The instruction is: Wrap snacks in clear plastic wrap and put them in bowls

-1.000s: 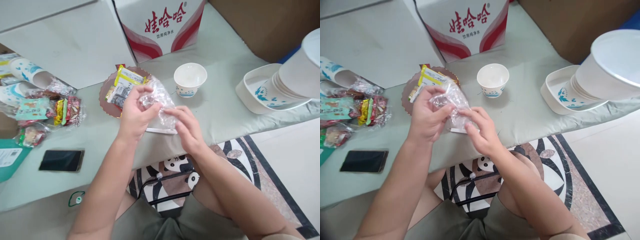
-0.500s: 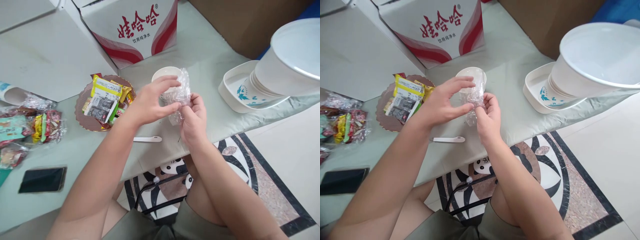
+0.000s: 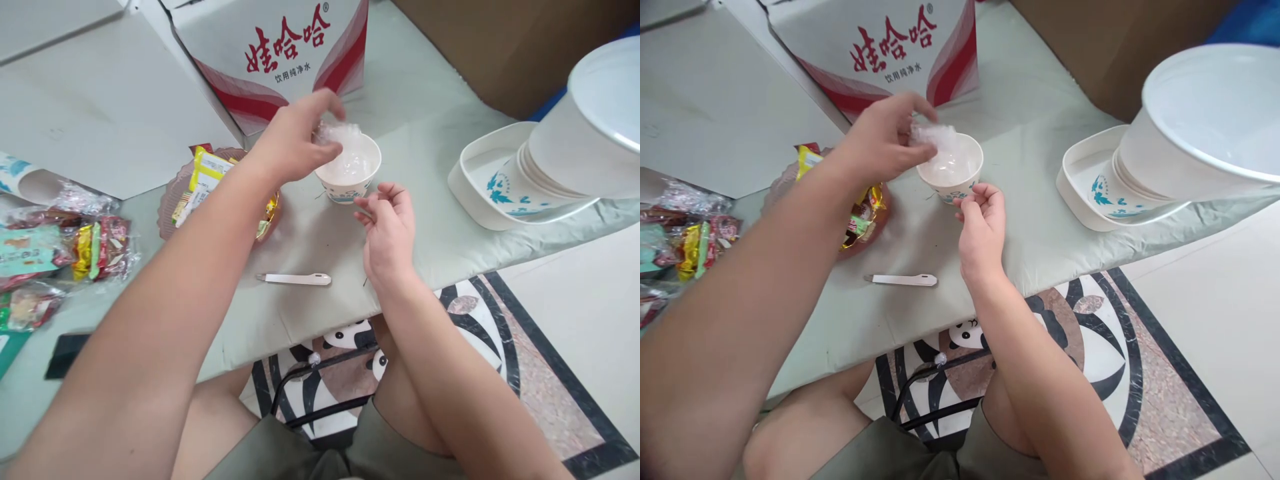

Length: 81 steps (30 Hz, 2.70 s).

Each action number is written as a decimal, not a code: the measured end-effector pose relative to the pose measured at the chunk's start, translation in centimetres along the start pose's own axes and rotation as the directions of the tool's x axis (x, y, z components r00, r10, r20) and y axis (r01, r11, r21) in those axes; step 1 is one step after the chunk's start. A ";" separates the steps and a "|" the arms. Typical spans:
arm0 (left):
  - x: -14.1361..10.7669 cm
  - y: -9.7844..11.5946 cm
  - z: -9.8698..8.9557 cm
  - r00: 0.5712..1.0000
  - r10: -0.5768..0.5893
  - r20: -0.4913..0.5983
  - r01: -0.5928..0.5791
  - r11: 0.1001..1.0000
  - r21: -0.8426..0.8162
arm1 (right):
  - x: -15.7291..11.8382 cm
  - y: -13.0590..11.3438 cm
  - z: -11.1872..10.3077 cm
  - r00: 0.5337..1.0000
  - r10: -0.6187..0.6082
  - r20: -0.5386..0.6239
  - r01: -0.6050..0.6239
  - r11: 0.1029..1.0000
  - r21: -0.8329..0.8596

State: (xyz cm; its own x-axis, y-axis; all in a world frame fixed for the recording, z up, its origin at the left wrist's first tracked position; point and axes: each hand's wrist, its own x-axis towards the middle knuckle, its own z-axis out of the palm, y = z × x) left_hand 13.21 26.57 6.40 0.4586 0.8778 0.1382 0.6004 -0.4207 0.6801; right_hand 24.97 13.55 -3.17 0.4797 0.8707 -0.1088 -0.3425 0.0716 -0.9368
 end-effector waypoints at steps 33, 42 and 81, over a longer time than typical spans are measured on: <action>5.3 2.9 5.3 0.824 -0.372 0.428 0.106 0.842 0.528 | -0.6 -2.4 0.8 0.991 0.116 -0.060 -0.110 0.990 0.087; -6.0 7.0 -3.6 0.969 -0.047 -0.244 0.032 0.997 -0.067 | -0.7 -1.2 1.1 0.999 0.025 -0.031 -0.023 0.998 0.050; -34.1 -15.3 -9.9 -0.037 -0.846 -0.532 -0.160 0.530 -0.832 | -7.6 17.4 40.1 0.499 -0.059 0.865 0.702 0.612 -0.363</action>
State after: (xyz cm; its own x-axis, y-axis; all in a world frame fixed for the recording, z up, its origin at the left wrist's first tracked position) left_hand -18.09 5.29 -1.61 -0.8732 0.4456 -0.1972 -0.3004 -0.1734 0.9379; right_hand -17.05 27.66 -5.27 -0.4389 0.8508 0.2889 0.4206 0.4786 -0.7707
